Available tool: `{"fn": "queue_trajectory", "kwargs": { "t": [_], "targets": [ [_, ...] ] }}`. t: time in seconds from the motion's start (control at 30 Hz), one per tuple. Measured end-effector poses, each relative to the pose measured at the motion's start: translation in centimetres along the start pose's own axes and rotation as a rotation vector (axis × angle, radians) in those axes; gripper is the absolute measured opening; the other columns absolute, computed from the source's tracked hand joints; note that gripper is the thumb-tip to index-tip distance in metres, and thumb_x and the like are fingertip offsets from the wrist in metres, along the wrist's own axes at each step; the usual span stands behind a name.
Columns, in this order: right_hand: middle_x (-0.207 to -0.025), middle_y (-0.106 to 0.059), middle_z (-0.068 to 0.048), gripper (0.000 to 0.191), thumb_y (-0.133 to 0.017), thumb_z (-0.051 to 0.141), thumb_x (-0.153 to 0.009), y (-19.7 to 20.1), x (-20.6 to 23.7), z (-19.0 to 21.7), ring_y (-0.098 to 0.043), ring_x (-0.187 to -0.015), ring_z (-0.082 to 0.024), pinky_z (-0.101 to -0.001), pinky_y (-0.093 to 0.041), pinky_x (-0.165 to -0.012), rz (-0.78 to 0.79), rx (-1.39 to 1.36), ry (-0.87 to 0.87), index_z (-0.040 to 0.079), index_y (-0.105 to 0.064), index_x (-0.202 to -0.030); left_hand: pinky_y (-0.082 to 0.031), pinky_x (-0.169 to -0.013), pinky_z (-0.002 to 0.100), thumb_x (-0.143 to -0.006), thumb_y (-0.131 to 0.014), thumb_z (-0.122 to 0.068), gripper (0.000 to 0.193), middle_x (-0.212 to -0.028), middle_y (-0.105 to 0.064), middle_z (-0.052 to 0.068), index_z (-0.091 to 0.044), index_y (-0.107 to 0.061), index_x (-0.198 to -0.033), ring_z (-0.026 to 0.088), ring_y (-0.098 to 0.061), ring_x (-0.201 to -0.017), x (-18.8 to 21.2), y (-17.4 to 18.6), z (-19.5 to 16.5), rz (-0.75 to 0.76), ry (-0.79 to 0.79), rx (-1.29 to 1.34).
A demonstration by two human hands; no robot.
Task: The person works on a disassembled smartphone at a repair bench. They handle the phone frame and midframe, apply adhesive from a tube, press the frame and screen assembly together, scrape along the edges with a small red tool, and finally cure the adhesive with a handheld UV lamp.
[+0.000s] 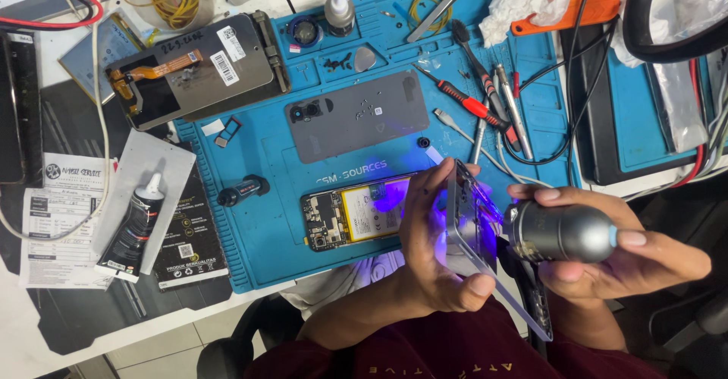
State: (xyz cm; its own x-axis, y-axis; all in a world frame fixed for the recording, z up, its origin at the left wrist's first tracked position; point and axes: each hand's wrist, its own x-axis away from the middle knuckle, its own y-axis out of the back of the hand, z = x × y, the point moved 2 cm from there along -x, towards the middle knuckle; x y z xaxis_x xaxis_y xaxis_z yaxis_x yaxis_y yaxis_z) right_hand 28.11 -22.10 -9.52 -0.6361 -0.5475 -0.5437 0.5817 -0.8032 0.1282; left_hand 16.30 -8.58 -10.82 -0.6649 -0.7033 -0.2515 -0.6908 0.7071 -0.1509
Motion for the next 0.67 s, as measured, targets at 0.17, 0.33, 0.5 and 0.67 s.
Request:
{"fn": "queue_trajectory", "kwargs": {
  "t": [0.17, 0.33, 0.5, 0.67],
  "targets": [
    [-0.111, -0.070, -0.020, 0.052, -0.070, 0.044, -0.103, 0.4, 0.1, -0.3, -0.077, -0.102, -0.025, -0.0495, -0.066, -0.090, -0.031, 0.004, -0.050, 0.022, -0.029, -0.127, -0.048, -0.106, 0.041, -0.095, -0.060, -0.064, 0.097, -0.140, -0.061, 0.024, 0.006, -0.034, -0.155, 0.029, -0.058, -0.123, 0.4, 0.1, 0.3, 0.002, -0.075, -0.041],
    [-0.111, -0.070, -0.019, 0.052, -0.072, 0.044, -0.105, 0.6, 0.1, 0.1, -0.077, -0.102, -0.027, -0.0495, -0.065, -0.091, -0.025, 0.014, -0.110, 0.021, -0.030, -0.125, -0.049, -0.108, 0.043, -0.093, -0.060, -0.067, 0.099, -0.139, -0.059, 0.026, 0.008, -0.033, -0.152, 0.031, -0.058, -0.124, 0.8, 0.2, 0.7, 0.008, -0.021, -0.004],
    [-0.107, -0.066, -0.017, 0.057, -0.074, 0.045, -0.103, -0.3, -0.2, 0.7, -0.077, -0.099, -0.026, -0.0500, -0.065, -0.089, -0.064, 0.011, -0.132, 0.020, -0.029, -0.127, -0.050, -0.106, 0.037, -0.096, -0.064, -0.065, 0.102, -0.143, -0.056, 0.023, 0.006, -0.032, -0.161, 0.025, -0.058, -0.121, 1.3, 0.0, 1.2, 0.004, -0.039, 0.072],
    [-0.106, -0.068, -0.017, 0.058, -0.073, 0.045, -0.101, -0.1, -1.5, 1.4, -0.077, -0.097, -0.027, -0.0514, -0.065, -0.087, -0.055, -0.003, -0.100, 0.019, -0.029, -0.128, -0.051, -0.106, 0.037, -0.095, -0.065, -0.066, 0.104, -0.143, -0.055, 0.023, 0.007, -0.032, -0.161, 0.025, -0.059, -0.121, 1.5, 0.1, 1.4, 0.016, -0.018, 0.092]
  ]
}}
